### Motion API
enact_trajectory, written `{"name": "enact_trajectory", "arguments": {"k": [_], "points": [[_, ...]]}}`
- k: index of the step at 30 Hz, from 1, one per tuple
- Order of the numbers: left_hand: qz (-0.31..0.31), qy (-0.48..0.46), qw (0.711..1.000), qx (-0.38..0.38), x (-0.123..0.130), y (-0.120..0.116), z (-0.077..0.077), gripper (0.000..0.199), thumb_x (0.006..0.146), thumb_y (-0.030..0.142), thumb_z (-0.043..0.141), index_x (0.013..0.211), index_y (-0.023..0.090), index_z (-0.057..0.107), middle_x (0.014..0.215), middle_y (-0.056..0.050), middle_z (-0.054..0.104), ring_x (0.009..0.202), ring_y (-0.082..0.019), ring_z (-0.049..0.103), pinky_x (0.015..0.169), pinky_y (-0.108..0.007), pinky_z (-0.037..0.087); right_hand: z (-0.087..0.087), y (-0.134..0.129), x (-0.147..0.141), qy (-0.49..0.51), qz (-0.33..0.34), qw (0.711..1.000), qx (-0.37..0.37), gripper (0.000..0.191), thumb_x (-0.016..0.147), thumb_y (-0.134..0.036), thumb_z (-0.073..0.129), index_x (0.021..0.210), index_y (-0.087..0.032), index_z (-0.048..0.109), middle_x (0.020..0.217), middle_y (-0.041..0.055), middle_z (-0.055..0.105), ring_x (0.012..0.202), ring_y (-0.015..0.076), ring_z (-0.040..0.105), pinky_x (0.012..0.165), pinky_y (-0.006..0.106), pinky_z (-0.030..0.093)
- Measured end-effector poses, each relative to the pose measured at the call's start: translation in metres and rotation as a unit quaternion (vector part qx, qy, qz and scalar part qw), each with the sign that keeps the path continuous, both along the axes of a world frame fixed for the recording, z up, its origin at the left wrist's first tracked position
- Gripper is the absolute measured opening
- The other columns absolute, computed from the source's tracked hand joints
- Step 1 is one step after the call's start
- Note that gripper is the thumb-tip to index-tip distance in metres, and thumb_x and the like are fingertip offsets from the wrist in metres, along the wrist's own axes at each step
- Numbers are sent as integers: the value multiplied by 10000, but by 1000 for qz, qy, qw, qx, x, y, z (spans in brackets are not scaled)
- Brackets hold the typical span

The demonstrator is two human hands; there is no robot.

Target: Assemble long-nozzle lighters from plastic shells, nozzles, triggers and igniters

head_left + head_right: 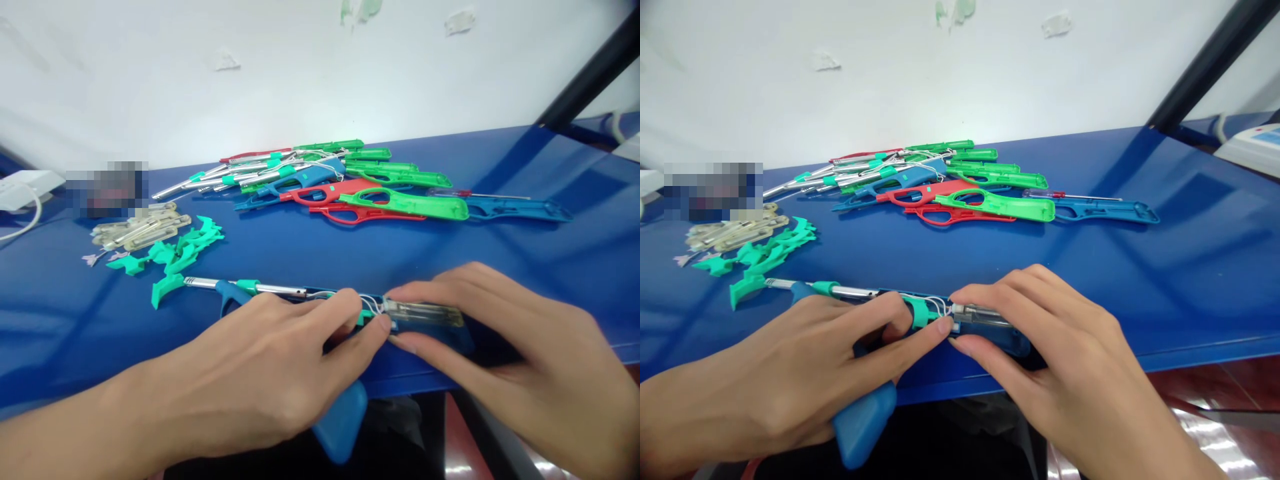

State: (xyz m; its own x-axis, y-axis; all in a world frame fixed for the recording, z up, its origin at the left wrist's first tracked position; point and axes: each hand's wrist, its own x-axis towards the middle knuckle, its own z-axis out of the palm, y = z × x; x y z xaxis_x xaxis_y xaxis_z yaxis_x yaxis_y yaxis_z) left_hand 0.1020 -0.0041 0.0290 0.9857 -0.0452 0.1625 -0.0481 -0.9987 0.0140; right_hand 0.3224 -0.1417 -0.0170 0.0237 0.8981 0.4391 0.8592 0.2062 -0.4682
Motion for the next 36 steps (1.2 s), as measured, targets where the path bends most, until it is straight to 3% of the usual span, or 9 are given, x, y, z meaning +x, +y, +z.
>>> {"name": "enact_trajectory", "arguments": {"k": [9,17,27,36], "points": [[8,24,1000,3,-4,-2,-1,388,1061,104,416,1394,123,614,913,-21,583,608,-141,490,471,-283,404,2,-1,-1,10,-7,1000,6,175,1006,-434,701,1163,-361,725,1045,-22,808,888,230,772,775,383,614],[10,16,1000,1,-2,-3,-1,476,1100,81,249,1379,104,634,905,-33,594,601,-153,491,466,-302,402,-1,-2,0,2,-5,1000,-5,210,1029,-446,680,1228,-377,670,1065,-35,791,923,216,756,796,376,591],[9,0,1000,-1,-5,-1,-2,438,1073,91,342,1414,121,615,953,-50,667,680,-176,627,501,-304,455,-1,-4,0,-7,-7,1000,-2,208,1020,-454,692,1211,-375,672,1045,-37,780,912,207,753,788,351,585],[12,-47,999,15,-4,2,-1,399,1067,91,307,1251,143,657,834,-17,629,608,-157,590,500,-287,453,-3,-3,2,8,-10,1000,-6,215,1024,-474,688,1217,-380,683,1054,-29,783,924,215,751,797,355,586]]}}
